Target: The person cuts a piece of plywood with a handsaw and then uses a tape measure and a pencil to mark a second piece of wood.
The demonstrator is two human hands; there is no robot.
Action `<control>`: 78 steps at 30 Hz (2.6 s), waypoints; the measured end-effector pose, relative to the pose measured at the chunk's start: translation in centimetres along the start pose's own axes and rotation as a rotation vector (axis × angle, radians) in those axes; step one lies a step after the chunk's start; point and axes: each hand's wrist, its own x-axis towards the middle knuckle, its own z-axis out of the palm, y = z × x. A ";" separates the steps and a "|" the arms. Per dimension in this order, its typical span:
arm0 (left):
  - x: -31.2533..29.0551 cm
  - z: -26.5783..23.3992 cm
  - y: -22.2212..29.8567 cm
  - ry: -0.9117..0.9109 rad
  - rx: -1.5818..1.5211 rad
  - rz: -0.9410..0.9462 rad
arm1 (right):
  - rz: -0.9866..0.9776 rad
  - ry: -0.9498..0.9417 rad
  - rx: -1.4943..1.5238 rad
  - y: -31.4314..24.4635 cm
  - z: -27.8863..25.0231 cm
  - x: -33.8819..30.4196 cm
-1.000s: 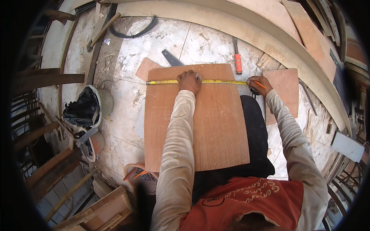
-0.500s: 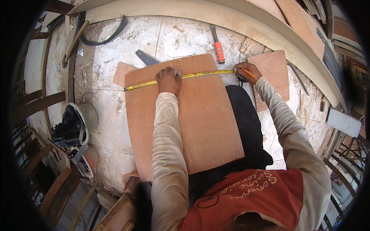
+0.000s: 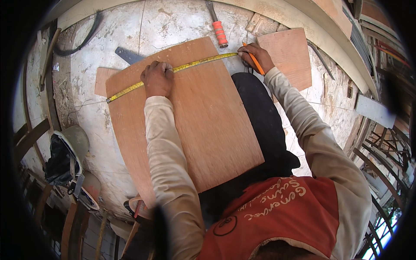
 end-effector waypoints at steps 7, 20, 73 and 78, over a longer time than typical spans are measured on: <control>0.0 0.0 0.1 0.009 0.005 0.009 | 0.044 0.072 -0.011 -0.7 0.8 -0.7; 0.1 0.5 -0.4 0.032 -0.013 0.032 | 0.272 -0.115 0.756 -14.9 1.2 0.2; 0.4 0.5 -0.8 0.004 0.004 0.048 | 0.132 -0.147 0.500 -12.3 7.0 3.7; 0.5 0.3 -0.4 -0.031 0.008 0.034 | 0.223 -0.158 0.559 -12.4 7.0 3.7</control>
